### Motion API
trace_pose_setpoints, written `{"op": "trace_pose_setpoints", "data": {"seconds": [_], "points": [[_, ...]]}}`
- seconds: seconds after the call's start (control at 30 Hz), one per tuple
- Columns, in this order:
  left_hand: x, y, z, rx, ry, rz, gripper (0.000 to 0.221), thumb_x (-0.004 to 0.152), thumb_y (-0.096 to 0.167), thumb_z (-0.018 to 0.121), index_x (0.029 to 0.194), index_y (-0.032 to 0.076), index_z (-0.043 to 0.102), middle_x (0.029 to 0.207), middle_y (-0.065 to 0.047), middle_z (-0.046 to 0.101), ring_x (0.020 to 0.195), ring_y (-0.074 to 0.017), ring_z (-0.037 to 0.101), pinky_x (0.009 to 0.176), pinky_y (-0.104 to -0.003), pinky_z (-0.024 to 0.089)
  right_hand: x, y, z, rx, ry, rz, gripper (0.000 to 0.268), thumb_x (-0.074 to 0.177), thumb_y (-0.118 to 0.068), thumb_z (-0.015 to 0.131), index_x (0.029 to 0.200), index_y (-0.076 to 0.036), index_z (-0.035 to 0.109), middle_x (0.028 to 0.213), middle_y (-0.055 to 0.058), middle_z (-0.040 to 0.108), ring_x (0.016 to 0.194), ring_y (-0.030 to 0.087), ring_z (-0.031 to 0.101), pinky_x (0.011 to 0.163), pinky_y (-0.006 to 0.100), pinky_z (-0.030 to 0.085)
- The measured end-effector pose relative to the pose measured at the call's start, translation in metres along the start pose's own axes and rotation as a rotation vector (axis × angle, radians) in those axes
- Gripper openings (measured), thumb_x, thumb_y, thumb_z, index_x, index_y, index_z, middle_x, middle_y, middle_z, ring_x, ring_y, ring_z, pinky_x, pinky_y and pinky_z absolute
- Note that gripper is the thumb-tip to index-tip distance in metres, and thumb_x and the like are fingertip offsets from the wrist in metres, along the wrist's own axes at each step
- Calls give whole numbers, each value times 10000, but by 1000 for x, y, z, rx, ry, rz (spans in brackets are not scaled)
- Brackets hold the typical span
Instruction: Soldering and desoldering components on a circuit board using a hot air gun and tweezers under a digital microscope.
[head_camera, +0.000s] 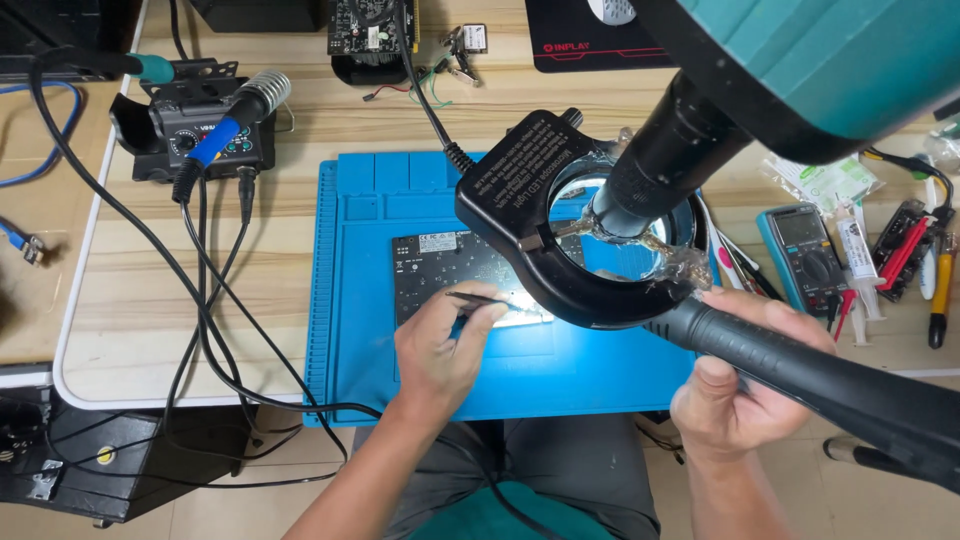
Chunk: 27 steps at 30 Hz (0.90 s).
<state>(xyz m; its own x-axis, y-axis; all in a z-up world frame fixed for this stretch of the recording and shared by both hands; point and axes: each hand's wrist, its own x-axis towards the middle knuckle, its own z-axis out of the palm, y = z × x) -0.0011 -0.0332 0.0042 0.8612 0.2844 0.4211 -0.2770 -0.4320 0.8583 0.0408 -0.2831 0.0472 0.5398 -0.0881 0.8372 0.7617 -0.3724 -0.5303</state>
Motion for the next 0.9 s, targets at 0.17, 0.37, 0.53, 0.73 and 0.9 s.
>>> {"op": "trace_pose_setpoints", "data": {"seconds": [0.17,0.37,0.53,0.73,0.9], "points": [[-3,-14,8,-96,67,53,139,1060,226,757,1153,128,789,1122,-45,822,996,-199,814,858,-305,719,-9,23,5,-64,-19,-23,623,1127,-419,574,1478,71,417,973,259,659,843,328,631,893,451,508],[-6,-24,12,55,75,204,168,1026,212,817,1150,105,777,1082,-47,844,920,-190,847,811,-315,697,-19,33,12,28,49,-42,724,1145,-408,553,1700,22,377,910,201,634,739,230,549,804,395,457],[-9,-26,13,32,46,142,139,1061,218,762,1145,110,777,1101,-24,835,969,-202,838,825,-328,693,-28,31,17,103,27,-47,711,1163,-370,527,1742,-26,300,893,266,607,702,253,475,754,419,465],[7,-2,8,-9,137,244,50,982,105,825,1030,97,834,557,-25,663,482,-252,625,492,-354,596,-24,51,24,239,66,-156,824,1099,-302,592,1642,220,257,878,341,611,816,364,603,864,466,533],[5,-4,10,4,131,241,47,979,116,828,1025,107,832,616,-41,728,515,-278,667,493,-372,603,-24,40,8,206,18,-185,860,1075,-286,602,1666,209,218,935,380,639,920,429,665,907,481,552]]}}
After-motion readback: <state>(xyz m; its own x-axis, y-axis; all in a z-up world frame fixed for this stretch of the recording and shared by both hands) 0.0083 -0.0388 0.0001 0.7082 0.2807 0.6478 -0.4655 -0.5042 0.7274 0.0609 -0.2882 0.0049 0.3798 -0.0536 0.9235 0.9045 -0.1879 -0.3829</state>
